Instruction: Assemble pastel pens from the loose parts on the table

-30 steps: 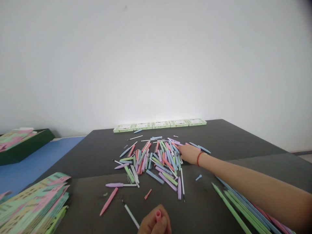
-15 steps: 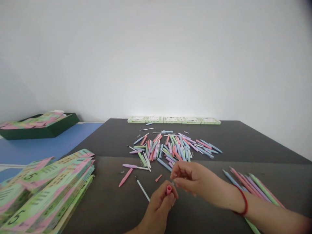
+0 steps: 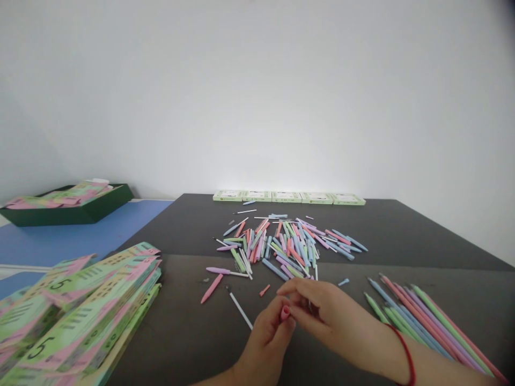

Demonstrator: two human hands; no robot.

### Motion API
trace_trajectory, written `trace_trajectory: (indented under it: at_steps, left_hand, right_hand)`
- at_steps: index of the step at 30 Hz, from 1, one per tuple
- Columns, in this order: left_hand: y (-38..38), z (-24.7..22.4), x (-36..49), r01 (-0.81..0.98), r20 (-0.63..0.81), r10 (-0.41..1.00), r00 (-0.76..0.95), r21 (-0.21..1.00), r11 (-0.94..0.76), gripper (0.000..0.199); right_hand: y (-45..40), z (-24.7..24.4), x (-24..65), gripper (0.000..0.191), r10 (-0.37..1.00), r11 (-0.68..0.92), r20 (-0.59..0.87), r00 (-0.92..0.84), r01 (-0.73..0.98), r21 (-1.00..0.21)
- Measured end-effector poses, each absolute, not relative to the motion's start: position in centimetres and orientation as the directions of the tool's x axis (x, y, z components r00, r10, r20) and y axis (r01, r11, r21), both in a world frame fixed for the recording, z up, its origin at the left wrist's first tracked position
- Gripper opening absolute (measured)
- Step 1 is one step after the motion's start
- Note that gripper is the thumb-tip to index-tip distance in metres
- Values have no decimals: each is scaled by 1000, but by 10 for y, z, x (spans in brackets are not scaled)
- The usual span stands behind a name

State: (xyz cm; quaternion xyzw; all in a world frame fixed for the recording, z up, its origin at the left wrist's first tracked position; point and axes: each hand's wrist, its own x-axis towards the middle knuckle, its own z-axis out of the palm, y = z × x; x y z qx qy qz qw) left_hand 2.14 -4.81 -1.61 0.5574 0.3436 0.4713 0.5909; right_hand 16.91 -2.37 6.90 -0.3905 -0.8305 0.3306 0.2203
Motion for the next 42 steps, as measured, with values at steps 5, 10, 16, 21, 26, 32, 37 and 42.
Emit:
trace_trajectory:
  at_steps: [5,10,16,21,26,32,37,42]
  left_hand:
    - [-53,-17,17,-89,162,911,379,986,-138,35]
    - [-57,-19,16,-107,189,864,466,982,-157,48]
    - [-54,-14,17,-125,230,868,440,973,-194,48]
    - [-54,-11,19,-104,222,879,422,975,-197,45]
    - [-53,-14,18,-148,207,894,396,976,-161,43]
    - [-55,-4,12,16,347,853,390,924,-383,37]
    - [-60,1,9,54,418,818,395,878,-475,28]
    - [-58,-6,7,61,372,830,415,899,-433,23]
  right_hand:
    - [-10,65,174,23,843,483,147,-517,608,-630]
    - [27,41,149,20,771,595,64,-634,680,-428]
    - [40,23,112,14,622,778,-11,-783,619,-112]
    - [38,16,117,12,662,744,-11,-749,659,-110]
    - [23,30,144,6,797,586,51,-602,748,-312]
    - [-22,73,181,9,806,525,145,-574,580,-623]
    - [-49,90,190,16,766,575,185,-615,529,-624]
    - [-57,92,184,17,762,592,183,-621,553,-587]
